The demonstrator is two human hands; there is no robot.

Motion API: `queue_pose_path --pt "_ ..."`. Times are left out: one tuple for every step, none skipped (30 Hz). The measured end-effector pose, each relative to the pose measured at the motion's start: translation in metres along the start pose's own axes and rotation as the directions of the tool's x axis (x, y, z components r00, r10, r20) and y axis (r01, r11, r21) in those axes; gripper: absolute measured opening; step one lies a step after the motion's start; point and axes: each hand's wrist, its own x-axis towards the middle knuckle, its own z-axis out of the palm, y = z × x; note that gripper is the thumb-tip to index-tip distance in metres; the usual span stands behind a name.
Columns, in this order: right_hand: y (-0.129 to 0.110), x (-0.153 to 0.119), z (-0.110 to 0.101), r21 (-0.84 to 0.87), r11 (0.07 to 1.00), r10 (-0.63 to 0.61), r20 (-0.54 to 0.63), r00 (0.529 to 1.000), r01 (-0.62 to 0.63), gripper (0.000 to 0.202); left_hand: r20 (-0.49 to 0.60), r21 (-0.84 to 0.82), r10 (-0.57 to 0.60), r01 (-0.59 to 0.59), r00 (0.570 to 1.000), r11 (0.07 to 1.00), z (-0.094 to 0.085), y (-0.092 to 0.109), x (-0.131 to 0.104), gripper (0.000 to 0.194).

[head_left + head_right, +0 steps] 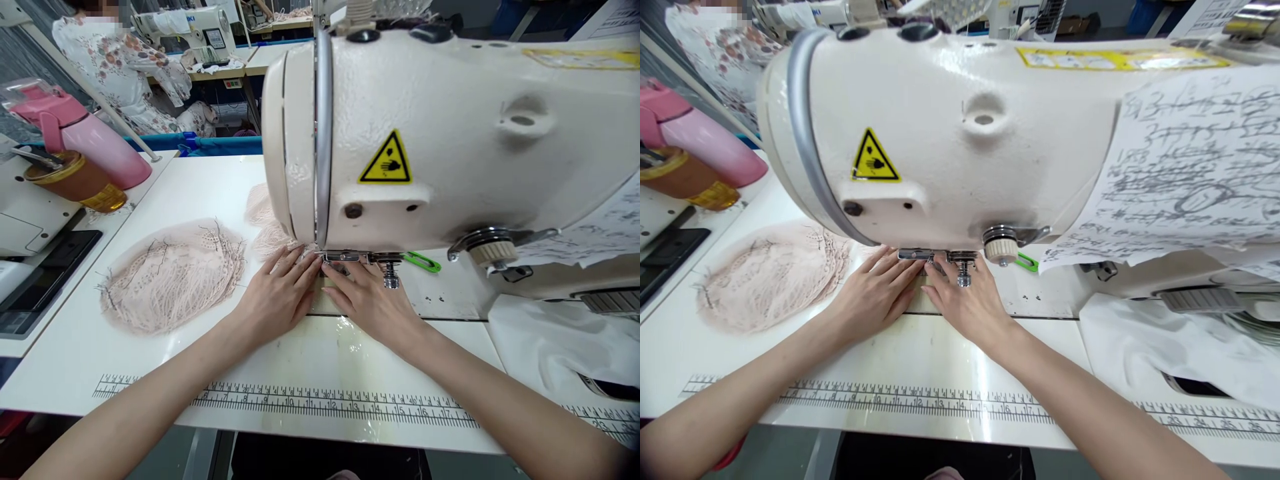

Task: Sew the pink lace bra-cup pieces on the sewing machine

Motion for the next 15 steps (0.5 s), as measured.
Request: queue_pose_path --pt "-0.001 0.000 -0.001 0.001 1.000 0.002 0.003 1.000 -0.002 0.031 0.007 0.001 -0.001 0.001 1.000 1.000 0.000 0.000 0.000 0.045" --pt "-0.001 0.001 -0.001 0.002 1.000 0.006 0.002 1.000 -0.006 0.031 0.012 0.005 -0.003 0.003 1.000 1.000 0.000 0.000 0.000 0.045" --pt "-0.002 0.001 -0.002 0.003 1.000 0.008 0.000 1.000 -0.008 0.031 0.016 0.010 -0.004 0.004 1.000 1.000 0.000 0.000 0.000 0.046" --pt "-0.002 0.000 -0.002 0.002 1.000 0.007 -0.005 1.000 -0.007 0.031 0.020 0.015 -0.004 0.004 1.000 1.000 0.000 0.000 0.000 0.046" --pt "-0.001 0.000 -0.002 -0.001 1.000 0.005 -0.013 1.000 -0.005 0.031 0.023 0.019 -0.003 0.003 1.000 1.000 0.000 0.000 0.000 0.046" --pt "0.000 -0.001 -0.001 -0.007 1.000 0.002 -0.027 1.000 -0.002 0.030 0.024 0.021 -0.001 0.001 1.000 1.000 0.000 0.000 0.000 0.046" --pt "0.002 -0.001 0.000 -0.013 1.000 -0.001 -0.047 0.999 0.000 0.028 0.023 0.022 0.001 -0.001 1.000 1.000 0.000 0.000 0.000 0.047" --pt "0.004 -0.002 0.002 -0.013 1.000 0.001 -0.069 0.998 -0.002 0.026 0.022 0.021 0.004 -0.004 1.000 1.000 0.000 0.000 0.000 0.047" --pt "0.007 -0.002 0.004 -0.002 1.000 0.010 -0.091 0.996 -0.010 0.023 0.020 0.020 0.005 -0.006 1.000 1.000 0.000 -0.001 0.000 0.047" --pt "0.010 -0.003 0.007 0.023 0.999 0.025 -0.104 0.994 -0.023 0.021 0.020 0.020 0.005 -0.005 1.000 1.000 0.000 -0.001 -0.001 0.048" --pt "0.012 -0.003 0.009 0.062 0.997 0.045 -0.101 0.994 -0.039 0.020 0.021 0.020 0.003 -0.003 1.000 1.000 0.000 -0.002 -0.001 0.048" --pt "0.015 -0.003 0.011 0.108 0.993 0.065 -0.087 0.994 -0.056 0.020 0.025 0.021 0.000 0.000 1.000 1.000 0.000 -0.002 -0.001 0.048" --pt "0.016 -0.002 0.013 0.148 0.986 0.082 -0.067 0.994 -0.071 0.021 0.030 0.023 -0.003 0.003 1.000 1.000 0.001 -0.003 -0.001 0.048" --pt "0.017 -0.002 0.014 0.178 0.980 0.095 -0.051 0.994 -0.085 0.022 0.033 0.026 -0.008 0.008 0.999 1.000 0.001 -0.003 -0.002 0.048" --pt "0.018 -0.001 0.015 0.192 0.977 0.106 -0.044 0.993 -0.095 0.023 0.037 0.032 -0.014 0.013 0.999 0.999 0.001 -0.002 -0.002 0.048"
